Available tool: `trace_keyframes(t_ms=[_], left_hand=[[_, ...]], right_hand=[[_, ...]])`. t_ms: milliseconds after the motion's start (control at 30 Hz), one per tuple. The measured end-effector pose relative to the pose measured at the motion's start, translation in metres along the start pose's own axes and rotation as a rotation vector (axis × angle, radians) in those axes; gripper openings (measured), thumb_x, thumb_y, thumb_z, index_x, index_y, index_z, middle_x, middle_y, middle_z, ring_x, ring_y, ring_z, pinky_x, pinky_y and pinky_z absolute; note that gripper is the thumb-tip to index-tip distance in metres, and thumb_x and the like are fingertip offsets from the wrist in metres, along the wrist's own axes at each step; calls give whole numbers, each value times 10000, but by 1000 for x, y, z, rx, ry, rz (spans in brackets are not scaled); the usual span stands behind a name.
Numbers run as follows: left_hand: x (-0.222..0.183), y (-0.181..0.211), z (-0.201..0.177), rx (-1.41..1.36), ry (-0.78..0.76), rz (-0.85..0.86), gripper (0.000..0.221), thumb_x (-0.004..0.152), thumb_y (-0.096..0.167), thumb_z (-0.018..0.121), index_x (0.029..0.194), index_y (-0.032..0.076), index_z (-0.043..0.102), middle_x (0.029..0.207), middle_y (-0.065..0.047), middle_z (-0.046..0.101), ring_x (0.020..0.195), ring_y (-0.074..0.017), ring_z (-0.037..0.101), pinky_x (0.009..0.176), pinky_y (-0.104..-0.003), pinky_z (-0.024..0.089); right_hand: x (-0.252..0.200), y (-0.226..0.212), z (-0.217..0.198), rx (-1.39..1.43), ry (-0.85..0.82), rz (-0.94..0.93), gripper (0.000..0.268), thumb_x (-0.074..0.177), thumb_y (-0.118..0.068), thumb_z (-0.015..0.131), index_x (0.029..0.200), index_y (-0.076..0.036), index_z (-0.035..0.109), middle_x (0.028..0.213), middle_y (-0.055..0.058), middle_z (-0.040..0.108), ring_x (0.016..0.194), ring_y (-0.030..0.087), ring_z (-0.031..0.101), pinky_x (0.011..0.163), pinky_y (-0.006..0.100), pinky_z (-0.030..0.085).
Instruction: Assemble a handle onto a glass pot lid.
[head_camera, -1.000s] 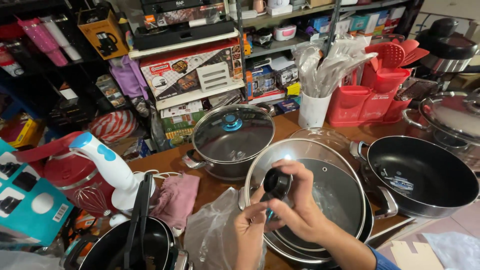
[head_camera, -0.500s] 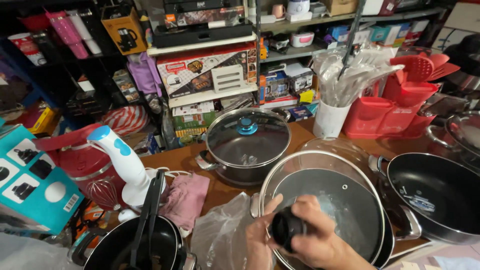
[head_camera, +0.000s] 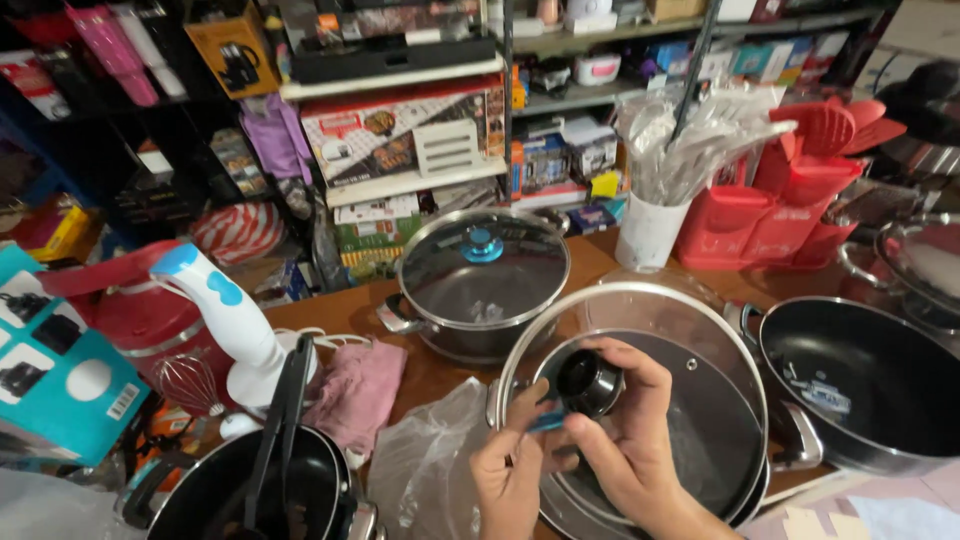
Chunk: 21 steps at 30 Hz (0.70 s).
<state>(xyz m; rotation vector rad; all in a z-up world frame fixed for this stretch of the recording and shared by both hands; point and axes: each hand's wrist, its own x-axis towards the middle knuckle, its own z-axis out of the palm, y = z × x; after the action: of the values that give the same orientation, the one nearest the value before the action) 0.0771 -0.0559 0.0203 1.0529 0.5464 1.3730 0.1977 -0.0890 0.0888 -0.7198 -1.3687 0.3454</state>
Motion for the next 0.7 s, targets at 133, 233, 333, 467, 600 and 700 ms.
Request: trace_keyframes(t_ms=[133, 233, 333, 467, 600, 700], left_hand=[[-2, -7, -1, -37, -68, 125, 314, 1013, 198, 581, 1201, -29, 689, 1472, -216, 594, 909, -349, 817, 611, -336, 703], [3, 1, -1, -12, 29, 31, 401, 952, 244, 634, 1057, -134, 712, 1368, -228, 678, 843, -319, 834, 582, -422, 749], [7, 11, 4, -4, 73, -28, 487, 912, 316, 660, 984, -162, 713, 1348, -198, 717, 750, -378, 845, 525, -401, 740], [5, 6, 3, 30, 26, 31, 456, 931, 303, 658, 815, -137, 673, 1335, -207, 716, 661, -374, 833, 498, -397, 736], [3, -3, 3, 24, 43, -110, 438, 948, 267, 626, 1191, -86, 719, 941, -186, 795, 765, -307, 817, 600, -415, 736], [0, -5, 8, -49, 78, -147, 411, 956, 225, 627, 1236, -64, 709, 898, -189, 782, 757, -284, 788, 588, -423, 714]], right_hand=[[2, -7, -17, -70, -99, 79, 598, 954, -118, 634, 1471, -9, 354, 1482, 218, 496, 1378, 274, 513, 1191, 396, 397], [20, -28, -35, -212, -204, 182, 670, 987, -284, 537, 1554, 10, 332, 1451, 171, 539, 1362, 239, 537, 1176, 371, 376], [33, -37, -41, -311, -328, 272, 622, 985, -251, 528, 1556, -37, 405, 1510, 104, 567, 1354, 166, 550, 1119, 310, 367], [33, -36, -36, -296, -396, 286, 547, 1021, -268, 459, 1513, -30, 465, 1595, 124, 504, 1467, 200, 484, 1185, 342, 333], [29, -37, -34, -318, -410, 291, 436, 1043, -281, 435, 1331, -37, 654, 1237, 85, 732, 1136, 181, 706, 978, 300, 504], [28, -39, -35, -368, -421, 296, 449, 1049, -302, 406, 1310, -49, 668, 1144, 80, 735, 1037, 187, 704, 924, 302, 499]])
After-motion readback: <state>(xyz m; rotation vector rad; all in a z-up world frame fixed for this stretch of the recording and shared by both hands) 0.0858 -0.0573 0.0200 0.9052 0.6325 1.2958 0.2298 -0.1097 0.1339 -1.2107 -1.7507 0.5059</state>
